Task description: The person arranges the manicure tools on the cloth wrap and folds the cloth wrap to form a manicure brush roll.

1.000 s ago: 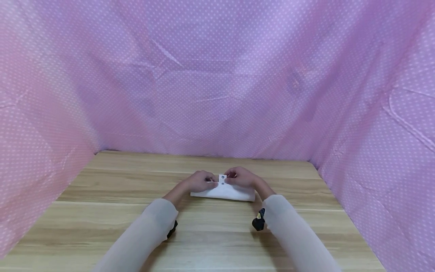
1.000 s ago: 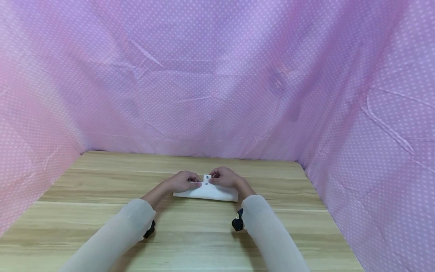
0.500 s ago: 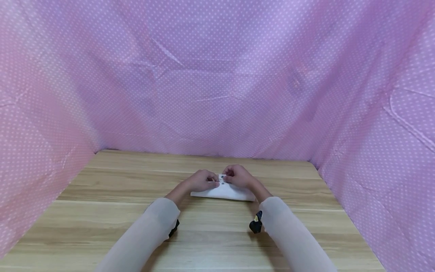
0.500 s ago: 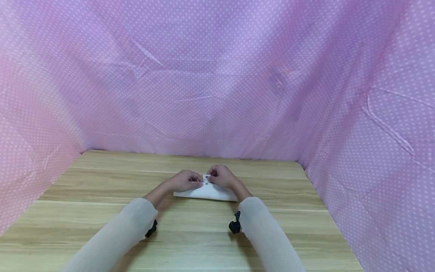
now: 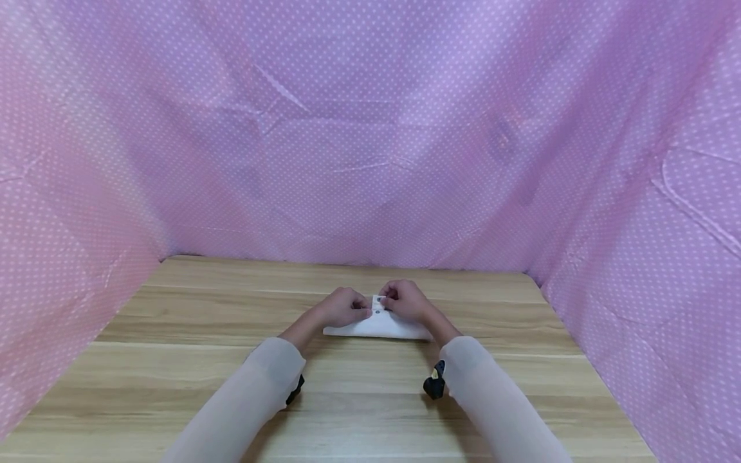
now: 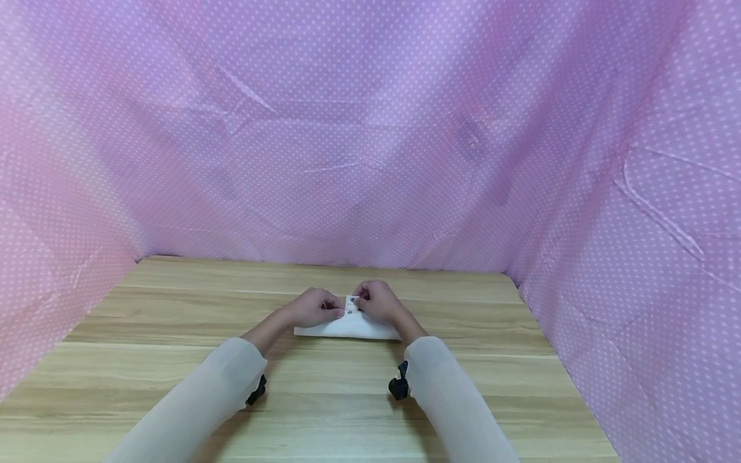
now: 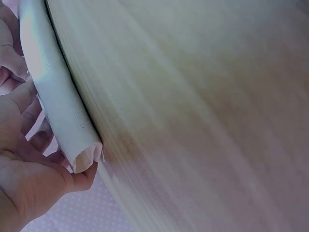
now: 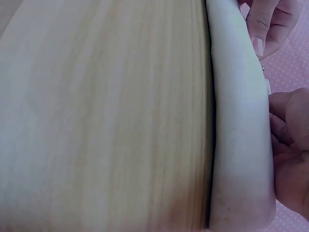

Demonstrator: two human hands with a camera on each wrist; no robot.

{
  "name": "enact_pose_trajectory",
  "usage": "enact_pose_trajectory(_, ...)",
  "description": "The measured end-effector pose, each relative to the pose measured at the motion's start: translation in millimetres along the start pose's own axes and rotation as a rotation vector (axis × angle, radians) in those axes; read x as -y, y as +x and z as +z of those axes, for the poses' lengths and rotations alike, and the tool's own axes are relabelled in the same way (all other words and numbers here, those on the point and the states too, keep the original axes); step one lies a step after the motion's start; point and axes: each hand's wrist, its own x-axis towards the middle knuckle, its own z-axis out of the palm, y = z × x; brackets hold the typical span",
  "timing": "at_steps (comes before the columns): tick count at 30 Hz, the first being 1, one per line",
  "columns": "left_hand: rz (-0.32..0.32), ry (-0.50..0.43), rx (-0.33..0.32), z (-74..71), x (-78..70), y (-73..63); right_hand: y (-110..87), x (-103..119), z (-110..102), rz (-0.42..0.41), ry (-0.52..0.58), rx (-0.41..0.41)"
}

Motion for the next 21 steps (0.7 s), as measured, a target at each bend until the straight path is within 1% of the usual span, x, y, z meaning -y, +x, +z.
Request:
enact_pose_trajectory(4,-0.009,0.004,-0.011,0.8,0.5,-0.7,-1.0,2.8,-0.6,-0.004,-0.016,-0.004)
enact_pose_trajectory(6,-0.019,0.008,-0.019,0.9,0.7,-0.7,-1.8,4.5,-1.3,-0.023,-0.016,0.002)
enact_pose_trajectory(11,-0.046,0.011,-0.041,1.2,-0.3,-0.5,-5.0,6.4,-4.9,-0.112,-0.02,0.025)
enact_pose_trajectory(15,-0.065,-0.01,-0.04,1.5,-1.1,-0.9,-8.8,7.8,-8.1,-0.152,-0.04,0.026)
enact_pose_trajectory(18,-0.088,-0.021,-0.039,1.8,-1.0,-1.2,-11.1,9.3,-9.4,-0.181,-0.071,0.027)
enact_pose_trajectory(21,-0.106,-0.027,-0.036,2.3,-0.5,-1.8,-13.3,9.7,-10.1,-0.235,-0.109,0.043)
